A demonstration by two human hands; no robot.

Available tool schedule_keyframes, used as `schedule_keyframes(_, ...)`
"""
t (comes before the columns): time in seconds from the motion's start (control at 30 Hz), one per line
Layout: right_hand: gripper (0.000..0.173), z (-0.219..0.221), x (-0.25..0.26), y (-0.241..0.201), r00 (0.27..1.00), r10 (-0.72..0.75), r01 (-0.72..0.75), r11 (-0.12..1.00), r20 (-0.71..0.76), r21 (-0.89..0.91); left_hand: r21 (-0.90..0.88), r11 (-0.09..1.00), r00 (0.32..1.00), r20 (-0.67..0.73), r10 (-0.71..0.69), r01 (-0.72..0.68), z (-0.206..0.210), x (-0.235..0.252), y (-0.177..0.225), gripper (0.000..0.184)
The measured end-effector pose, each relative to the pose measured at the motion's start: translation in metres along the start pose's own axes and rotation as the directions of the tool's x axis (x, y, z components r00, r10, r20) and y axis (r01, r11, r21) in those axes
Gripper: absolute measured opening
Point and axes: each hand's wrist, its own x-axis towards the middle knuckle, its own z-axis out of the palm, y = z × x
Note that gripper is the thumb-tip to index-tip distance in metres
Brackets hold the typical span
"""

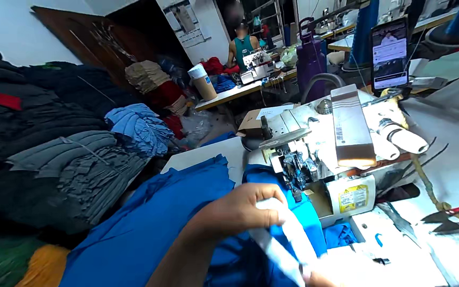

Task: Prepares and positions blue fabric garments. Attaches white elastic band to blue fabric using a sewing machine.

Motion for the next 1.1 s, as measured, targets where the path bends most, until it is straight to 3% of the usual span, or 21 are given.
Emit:
schedule_keyframes(0.07, 0.015, 0.004, 0.010, 0.022, 0.992, -0.062, 0.033, 0.968, -0.111, -0.248, -0.018, 0.995, 0.989, -0.108, -0.103, 0.102, -0.001, 0.017, -0.002, 0.018)
schedule_keyframes(0.13, 0.015, 0.012, 0.013, 0.046, 0.975, -0.143, 0.054, 0.894, -0.169, -0.445, -0.056, 0.993, 0.991, -0.081, -0.109, 0.104, -0.003, 0.031, -0.019, 0.015)
schedule_keyframes(0.2, 0.017, 0.019, 0.013, 0.057, 0.969, -0.180, 0.073, 0.863, -0.169, -0.500, -0.053, 0.991, 0.991, -0.043, -0.129, 0.127, -0.004, 0.036, -0.027, 0.016)
schedule_keyframes(0.37, 0.016, 0.029, 0.008, 0.042, 0.982, -0.149, 0.078, 0.879, -0.117, -0.471, 0.129, 0.955, 0.963, -0.002, -0.269, 0.267, -0.008, 0.028, -0.021, 0.013)
schedule_keyframes(0.5, 0.015, 0.034, 0.004, 0.039, 0.987, -0.122, 0.061, 0.889, -0.107, -0.453, 0.246, 0.933, 0.965, -0.058, -0.257, 0.264, -0.006, 0.022, -0.021, 0.012)
schedule_keyframes(0.73, 0.016, 0.033, 0.008, 0.039, 0.986, -0.043, -0.002, 0.963, -0.159, -0.270, 0.323, 0.889, 0.945, -0.158, -0.288, 0.325, 0.003, 0.025, -0.016, 0.010)
schedule_keyframes(0.93, 0.019, 0.035, 0.006, 0.041, 0.990, -0.026, -0.008, 0.971, -0.136, -0.239, 0.506, 0.815, 0.958, -0.182, -0.222, 0.284, 0.009, 0.023, -0.014, 0.011)
schedule_keyframes(1.1, 0.022, 0.038, 0.006, 0.039, 0.994, -0.077, 0.038, 0.914, -0.081, -0.403, 0.606, 0.768, 0.973, -0.215, -0.089, 0.204, 0.013, 0.018, -0.022, 0.013)
